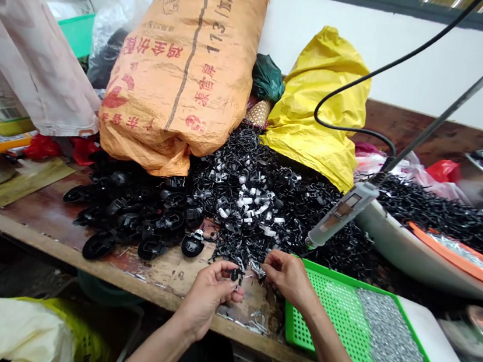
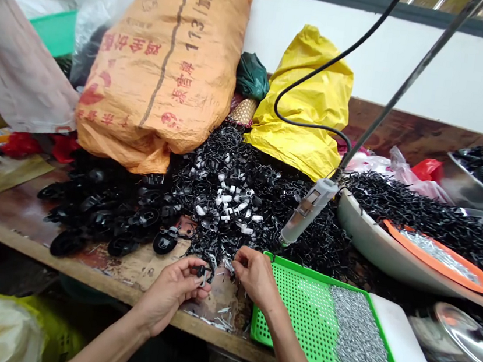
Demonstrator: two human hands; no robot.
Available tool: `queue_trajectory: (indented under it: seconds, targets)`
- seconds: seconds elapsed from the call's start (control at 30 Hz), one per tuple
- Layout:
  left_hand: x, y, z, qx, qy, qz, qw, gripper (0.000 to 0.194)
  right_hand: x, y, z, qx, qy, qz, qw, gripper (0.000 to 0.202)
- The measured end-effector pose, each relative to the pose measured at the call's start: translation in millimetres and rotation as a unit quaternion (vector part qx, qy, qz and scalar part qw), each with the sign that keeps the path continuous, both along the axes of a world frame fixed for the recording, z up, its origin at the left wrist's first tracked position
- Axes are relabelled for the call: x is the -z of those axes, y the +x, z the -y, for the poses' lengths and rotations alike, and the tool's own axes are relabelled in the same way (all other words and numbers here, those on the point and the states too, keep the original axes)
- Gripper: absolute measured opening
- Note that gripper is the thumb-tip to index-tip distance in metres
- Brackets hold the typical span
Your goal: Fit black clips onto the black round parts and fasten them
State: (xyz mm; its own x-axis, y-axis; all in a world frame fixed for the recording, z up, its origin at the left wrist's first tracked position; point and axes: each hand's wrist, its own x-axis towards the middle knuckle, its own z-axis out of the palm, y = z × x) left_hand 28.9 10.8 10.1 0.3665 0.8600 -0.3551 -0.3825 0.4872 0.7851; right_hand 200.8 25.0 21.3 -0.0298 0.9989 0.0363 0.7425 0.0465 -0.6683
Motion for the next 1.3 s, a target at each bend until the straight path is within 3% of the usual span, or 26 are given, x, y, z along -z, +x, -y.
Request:
queue_trajectory:
  seconds: [0.2,0.3,0.57,0.77,1.07,1.2,1.3]
  targets:
    - [-2.8,7,3,-0.031,0.005,-0.006,0.999,0.024,-2.0,-18,24,0.027,0.02,-0.137,0.99,0.022]
    - [-4.3,10,5,-0.038,0.021,-0.006,0.999,0.023,-6.2,-27,38,0.017,0.039,-0.193,0.98,0.017]
    - [-4.4,11,9,-0.042,0.064,-0.045,0.996,0.023,-8.4,-31,55,-0.031,0.112,-0.115,0.987,0.018]
    - [-3.4,14,11,-0.04,0.133,-0.105,0.985,0.025,-1.9,-33,59,-0.01,0.135,-0.118,0.984,0.016]
    - [-7.1,10,17,-0.004,0.244,-0.234,0.941,0.03,0.3,-33,64,-0.016,0.17,-0.076,0.982,0.014]
    - [-10.6,8,18,0.007,0.268,-0.246,0.931,0.03,1.2,-34,64,-0.027,0.24,-0.033,0.97,0.014]
    - [-11.5,7,18,0.019,0.272,-0.232,0.934,0.026,0.4,-32,65,-0.027,0.216,-0.072,0.973,0.012]
